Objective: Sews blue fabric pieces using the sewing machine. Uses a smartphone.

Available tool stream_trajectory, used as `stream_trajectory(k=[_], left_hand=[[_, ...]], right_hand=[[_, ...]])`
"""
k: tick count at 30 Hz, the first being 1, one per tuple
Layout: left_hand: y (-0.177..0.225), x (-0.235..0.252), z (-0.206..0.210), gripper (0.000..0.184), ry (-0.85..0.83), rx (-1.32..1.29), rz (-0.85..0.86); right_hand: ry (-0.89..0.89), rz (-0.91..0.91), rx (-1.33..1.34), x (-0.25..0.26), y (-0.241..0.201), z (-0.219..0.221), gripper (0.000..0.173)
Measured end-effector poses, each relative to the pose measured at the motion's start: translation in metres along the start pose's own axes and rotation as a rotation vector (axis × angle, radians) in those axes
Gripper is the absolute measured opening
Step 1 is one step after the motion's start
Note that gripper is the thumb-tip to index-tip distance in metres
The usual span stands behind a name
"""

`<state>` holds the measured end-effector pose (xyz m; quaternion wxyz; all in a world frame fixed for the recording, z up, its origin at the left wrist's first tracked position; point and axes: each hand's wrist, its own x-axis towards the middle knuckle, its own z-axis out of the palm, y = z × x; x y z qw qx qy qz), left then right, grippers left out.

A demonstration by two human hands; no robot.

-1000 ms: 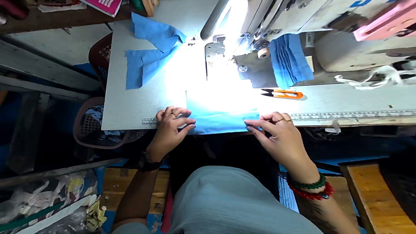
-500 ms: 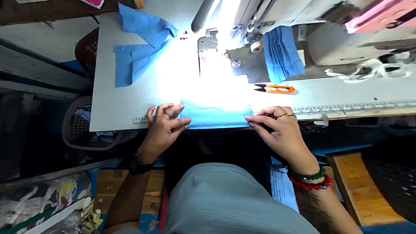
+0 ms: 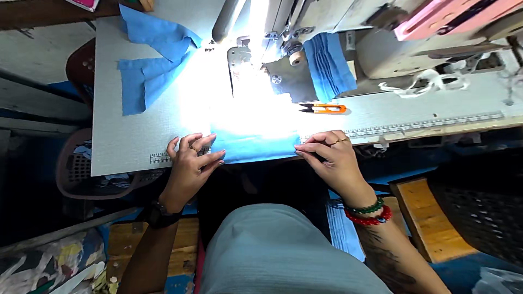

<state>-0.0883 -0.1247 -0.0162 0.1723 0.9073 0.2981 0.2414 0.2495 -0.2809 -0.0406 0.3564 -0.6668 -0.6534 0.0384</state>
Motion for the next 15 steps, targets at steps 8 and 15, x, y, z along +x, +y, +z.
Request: stream_trajectory(k=[8, 15], left_hand=[[-0.004, 0.008, -0.039, 0.011, -0.037, -0.398, -0.186], [-0.016, 0.129, -0.036, 0.018, -0.196, -0.602, -0.251]], right_hand=[[-0.127, -0.148, 0.311, -0.012, -0.057, -0.012, 0.013], [-0.171, -0.072, 0.265, 0.003, -0.072, 0.005, 0.041]])
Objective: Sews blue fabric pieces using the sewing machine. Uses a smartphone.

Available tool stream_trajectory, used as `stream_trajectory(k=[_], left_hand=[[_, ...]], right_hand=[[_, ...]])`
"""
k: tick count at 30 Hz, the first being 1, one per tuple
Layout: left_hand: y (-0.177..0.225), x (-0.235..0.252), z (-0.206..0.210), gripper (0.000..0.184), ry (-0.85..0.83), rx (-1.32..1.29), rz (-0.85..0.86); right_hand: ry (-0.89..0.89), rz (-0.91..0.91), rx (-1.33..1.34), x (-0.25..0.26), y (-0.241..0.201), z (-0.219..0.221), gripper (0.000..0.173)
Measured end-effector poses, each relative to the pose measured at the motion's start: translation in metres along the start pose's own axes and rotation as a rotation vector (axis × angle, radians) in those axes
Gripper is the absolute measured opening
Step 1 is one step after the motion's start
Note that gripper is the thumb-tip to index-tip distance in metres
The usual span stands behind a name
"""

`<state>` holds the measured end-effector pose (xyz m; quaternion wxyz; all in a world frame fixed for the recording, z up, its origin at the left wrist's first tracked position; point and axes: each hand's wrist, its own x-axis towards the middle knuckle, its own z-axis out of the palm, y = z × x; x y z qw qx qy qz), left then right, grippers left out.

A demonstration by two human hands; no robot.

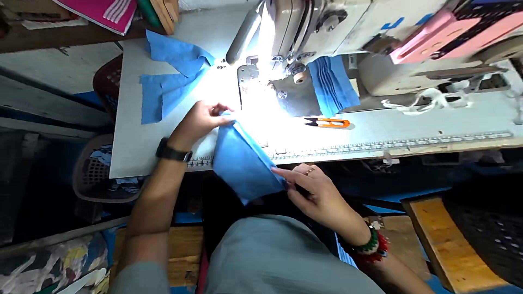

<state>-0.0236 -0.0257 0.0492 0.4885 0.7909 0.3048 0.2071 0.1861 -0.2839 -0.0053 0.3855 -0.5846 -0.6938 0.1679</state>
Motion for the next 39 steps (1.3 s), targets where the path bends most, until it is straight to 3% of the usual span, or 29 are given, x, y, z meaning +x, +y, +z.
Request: stream_trajectory(k=[3, 6, 12, 18, 25, 29, 35, 36, 39], left_hand=[[-0.013, 0.054, 0.009, 0.011, -0.150, 0.005, 0.035], [-0.015, 0.090, 0.016, 0.017, -0.316, 0.144, -0.010], [-0.015, 0.108, 0.022, 0.015, -0.415, 0.260, 0.002], [-0.016, 0.103, 0.025, 0.017, -0.343, 0.126, -0.004], [-0.018, 0.108, 0.030, 0.022, -0.310, 0.249, 0.011], [-0.021, 0.105, 0.034, 0.027, -0.257, 0.314, 0.076], [-0.012, 0.068, 0.068, 0.012, 0.095, 0.673, 0.385], [-0.009, 0.057, 0.076, 0.017, 0.132, 0.738, 0.418], [-0.011, 0.029, 0.088, 0.024, 0.082, 0.877, 0.412]], right_hand=[[-0.008, 0.064, -0.171, 0.007, 0.010, 0.008, 0.045], [-0.038, 0.087, -0.279, 0.011, 0.015, 0.012, 0.048], [-0.070, 0.083, -0.318, 0.024, 0.016, 0.002, 0.042], [-0.101, 0.015, -0.365, 0.048, 0.029, -0.003, 0.022], [-0.276, -0.056, -0.428, 0.069, 0.040, -0.013, 0.053], [-0.350, -0.104, -0.408, 0.078, 0.046, -0.017, 0.053], [-0.354, -0.123, -0.428, 0.083, 0.047, -0.020, 0.053], [-0.352, -0.125, -0.427, 0.083, 0.047, -0.020, 0.053], [-0.340, -0.104, -0.399, 0.082, 0.045, -0.020, 0.052]])
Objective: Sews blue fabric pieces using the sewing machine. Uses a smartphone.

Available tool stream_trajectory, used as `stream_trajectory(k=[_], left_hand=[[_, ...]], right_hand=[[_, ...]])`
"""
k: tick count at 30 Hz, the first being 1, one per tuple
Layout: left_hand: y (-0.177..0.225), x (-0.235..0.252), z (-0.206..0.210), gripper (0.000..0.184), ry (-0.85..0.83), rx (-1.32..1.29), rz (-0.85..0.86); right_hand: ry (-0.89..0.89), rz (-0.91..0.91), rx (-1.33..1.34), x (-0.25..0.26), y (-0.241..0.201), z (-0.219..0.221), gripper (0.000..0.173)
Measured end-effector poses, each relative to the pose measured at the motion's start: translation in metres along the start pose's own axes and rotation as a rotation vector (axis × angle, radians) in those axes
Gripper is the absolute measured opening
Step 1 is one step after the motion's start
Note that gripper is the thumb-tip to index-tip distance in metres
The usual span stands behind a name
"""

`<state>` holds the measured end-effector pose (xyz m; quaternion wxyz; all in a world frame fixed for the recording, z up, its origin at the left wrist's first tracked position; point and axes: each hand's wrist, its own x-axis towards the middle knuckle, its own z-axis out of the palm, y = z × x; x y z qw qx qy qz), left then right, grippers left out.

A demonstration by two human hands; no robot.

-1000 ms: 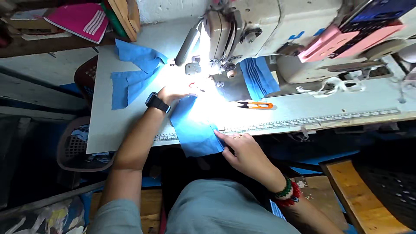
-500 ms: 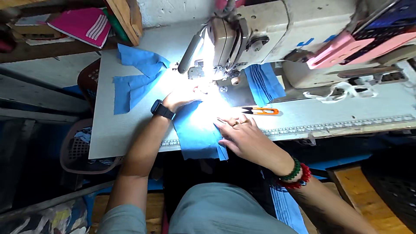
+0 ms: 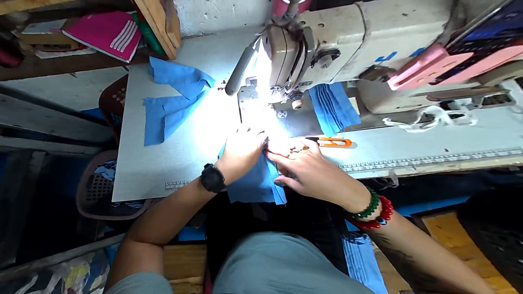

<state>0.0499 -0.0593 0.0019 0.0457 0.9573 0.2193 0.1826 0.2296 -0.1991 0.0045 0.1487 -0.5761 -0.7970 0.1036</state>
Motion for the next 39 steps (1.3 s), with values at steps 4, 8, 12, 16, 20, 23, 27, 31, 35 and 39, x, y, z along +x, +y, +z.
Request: stream_trajectory(k=[4, 8, 12, 16, 20, 23, 27, 31, 35, 39], left_hand=[[-0.013, -0.010, 0.004, 0.032, 0.005, -0.005, 0.052], [-0.030, 0.002, 0.002, 0.036, -0.096, -0.077, 0.095], [-0.037, 0.012, 0.003, 0.035, -0.111, -0.067, 0.108], [-0.041, 0.009, 0.008, 0.036, -0.083, -0.081, 0.061], [-0.043, 0.011, 0.007, 0.042, -0.115, -0.079, 0.049], [-0.047, 0.018, 0.005, 0.044, -0.166, -0.070, 0.046], [-0.048, 0.020, 0.004, 0.044, -0.177, -0.077, 0.036], [-0.049, 0.022, 0.002, 0.042, -0.178, -0.135, -0.002], [-0.064, 0.044, 0.002, 0.034, -0.102, -0.340, -0.112], [-0.084, 0.074, 0.008, 0.032, -0.142, -0.312, -0.240]], right_hand=[[0.000, 0.054, 0.016, -0.001, -0.004, 0.004, 0.057], [-0.004, 0.114, -0.012, 0.003, -0.006, 0.006, 0.058], [0.001, 0.138, -0.022, 0.007, -0.005, 0.006, 0.057], [0.009, 0.140, -0.004, 0.008, -0.003, 0.006, 0.058], [0.028, 0.134, 0.005, 0.008, -0.001, 0.006, 0.059], [0.025, 0.142, -0.007, 0.011, 0.000, 0.007, 0.059], [0.020, 0.145, -0.021, 0.012, 0.002, 0.005, 0.058], [0.021, 0.142, -0.006, 0.013, 0.003, 0.005, 0.059], [0.024, 0.137, -0.011, 0.014, 0.003, 0.005, 0.057], [0.016, 0.150, -0.007, 0.014, 0.003, 0.005, 0.057]])
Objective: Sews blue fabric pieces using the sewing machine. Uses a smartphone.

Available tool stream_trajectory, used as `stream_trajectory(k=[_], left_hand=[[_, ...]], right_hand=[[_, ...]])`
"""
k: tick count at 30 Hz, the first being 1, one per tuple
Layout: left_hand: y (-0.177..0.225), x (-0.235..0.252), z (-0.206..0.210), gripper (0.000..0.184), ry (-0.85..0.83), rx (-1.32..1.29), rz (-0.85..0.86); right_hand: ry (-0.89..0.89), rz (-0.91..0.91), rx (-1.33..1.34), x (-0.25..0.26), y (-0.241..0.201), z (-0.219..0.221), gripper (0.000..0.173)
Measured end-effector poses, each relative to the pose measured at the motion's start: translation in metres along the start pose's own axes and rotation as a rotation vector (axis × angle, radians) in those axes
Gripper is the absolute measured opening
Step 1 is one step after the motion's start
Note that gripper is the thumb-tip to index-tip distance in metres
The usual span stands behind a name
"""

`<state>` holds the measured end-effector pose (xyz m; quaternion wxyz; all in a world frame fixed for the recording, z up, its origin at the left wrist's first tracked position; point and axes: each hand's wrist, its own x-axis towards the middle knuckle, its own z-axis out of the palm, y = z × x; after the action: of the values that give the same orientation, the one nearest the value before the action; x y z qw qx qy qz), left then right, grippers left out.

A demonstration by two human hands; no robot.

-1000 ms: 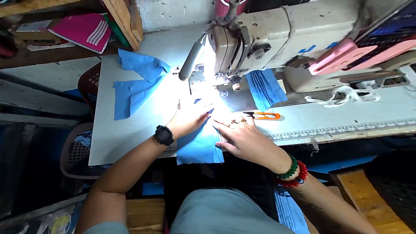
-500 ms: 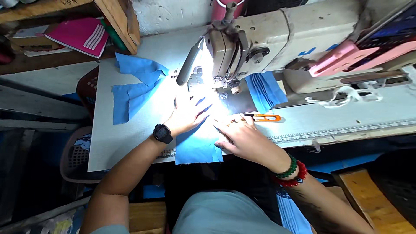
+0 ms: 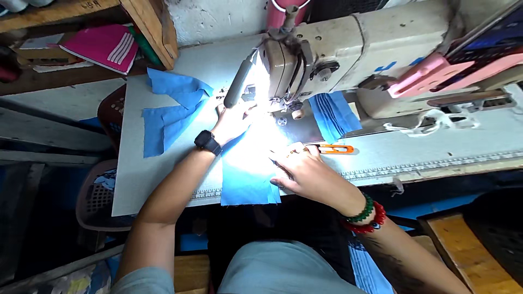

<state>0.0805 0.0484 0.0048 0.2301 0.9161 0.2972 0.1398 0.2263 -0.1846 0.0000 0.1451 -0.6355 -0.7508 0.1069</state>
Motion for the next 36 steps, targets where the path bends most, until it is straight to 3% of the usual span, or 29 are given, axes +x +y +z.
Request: stream_trajectory(k=[10, 16, 19, 22, 24, 26, 28, 32, 36], left_hand=[[0.010, 0.023, -0.004, 0.019, -0.011, 0.258, 0.092], [0.016, 0.047, -0.003, 0.049, -0.040, 0.393, -0.054], [0.016, 0.045, 0.000, 0.044, 0.000, 0.367, -0.089], [0.019, 0.025, -0.009, 0.022, 0.027, 0.249, -0.050], [0.020, 0.002, -0.009, 0.026, 0.082, 0.215, 0.027], [0.027, -0.029, -0.002, 0.026, 0.162, 0.143, 0.211], [0.036, -0.054, 0.008, 0.028, 0.087, 0.131, 0.323], [0.035, -0.077, 0.026, 0.042, 0.025, 0.249, 0.250], [0.041, -0.086, 0.029, 0.045, -0.009, 0.297, 0.197]], right_hand=[[-0.006, 0.018, 0.014, 0.000, -0.001, -0.001, 0.058], [-0.005, 0.019, -0.011, 0.000, 0.000, 0.000, 0.059], [-0.026, 0.031, -0.012, 0.001, -0.002, -0.002, 0.058], [-0.010, 0.017, -0.002, 0.001, -0.002, -0.002, 0.055], [0.006, 0.008, -0.010, 0.002, -0.003, -0.002, 0.053], [0.017, 0.003, -0.010, 0.002, -0.003, -0.002, 0.054], [0.007, 0.000, -0.013, 0.002, -0.004, -0.003, 0.056], [-0.001, 0.001, -0.018, 0.000, -0.003, -0.001, 0.057], [0.052, -0.022, 0.029, -0.004, -0.002, 0.001, 0.054]])
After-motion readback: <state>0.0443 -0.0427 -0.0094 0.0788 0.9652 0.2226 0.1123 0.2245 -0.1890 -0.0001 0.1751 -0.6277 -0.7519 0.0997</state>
